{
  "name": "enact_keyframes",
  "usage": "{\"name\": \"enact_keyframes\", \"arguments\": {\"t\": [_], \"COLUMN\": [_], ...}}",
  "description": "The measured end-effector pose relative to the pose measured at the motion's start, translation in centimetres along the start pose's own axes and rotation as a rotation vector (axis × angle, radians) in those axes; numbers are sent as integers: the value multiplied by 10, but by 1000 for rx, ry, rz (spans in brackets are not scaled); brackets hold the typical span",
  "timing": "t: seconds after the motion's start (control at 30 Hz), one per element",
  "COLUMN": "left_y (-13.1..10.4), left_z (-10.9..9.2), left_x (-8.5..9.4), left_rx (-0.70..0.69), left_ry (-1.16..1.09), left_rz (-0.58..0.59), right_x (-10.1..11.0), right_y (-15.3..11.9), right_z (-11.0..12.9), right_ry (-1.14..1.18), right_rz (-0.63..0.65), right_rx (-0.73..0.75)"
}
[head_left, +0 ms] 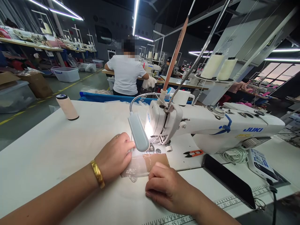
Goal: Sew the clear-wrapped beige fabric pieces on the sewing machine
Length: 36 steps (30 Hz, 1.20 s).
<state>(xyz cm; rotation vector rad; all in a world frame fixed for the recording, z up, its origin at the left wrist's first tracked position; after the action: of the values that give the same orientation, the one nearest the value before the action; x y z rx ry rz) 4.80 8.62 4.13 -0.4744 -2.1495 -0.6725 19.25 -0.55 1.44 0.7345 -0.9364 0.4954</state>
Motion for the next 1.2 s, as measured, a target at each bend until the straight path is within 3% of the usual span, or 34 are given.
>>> {"name": "enact_keyframes", "arguments": {"t": [0.07, 0.2, 0.33, 0.57, 0.77, 1.03, 1.2], "left_y": [-3, -9, -12, -17, -19, -14, -15], "left_z": [-17, -39, -32, -19, -24, -45, -48], "left_x": [1, -15, -32, -43, -44, -28, -26], "left_rx": [-143, -271, -229, -242, -286, -370, -407], "left_ry": [69, 34, 49, 127, 164, 113, 91], "left_rz": [-37, 73, 164, 104, 93, 77, 50], "right_x": [0, 1, 0, -1, -1, -2, -2], "right_y": [0, 1, 1, 1, 1, 1, 2], "right_z": [1, 4, 6, 4, 3, 2, -2], "right_ry": [-19, -32, -30, -30, -23, -14, -1], "right_rz": [-8, -25, -32, -30, -15, 2, 8], "right_rx": [11, 30, 42, 46, 34, 7, -25]}}
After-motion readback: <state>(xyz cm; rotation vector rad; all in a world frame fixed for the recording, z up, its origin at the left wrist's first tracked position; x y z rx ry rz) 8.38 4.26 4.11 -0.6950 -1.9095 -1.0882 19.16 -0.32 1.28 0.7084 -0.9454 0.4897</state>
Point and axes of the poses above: each hand's wrist, its own y-axis towards the middle knuckle, its own x-axis out of the back of the hand, z = x × y, the point moved 9 cm from there along y, towards the middle knuckle, and after that the axes turned 15 degrees about -y, right-handed, at the moved point
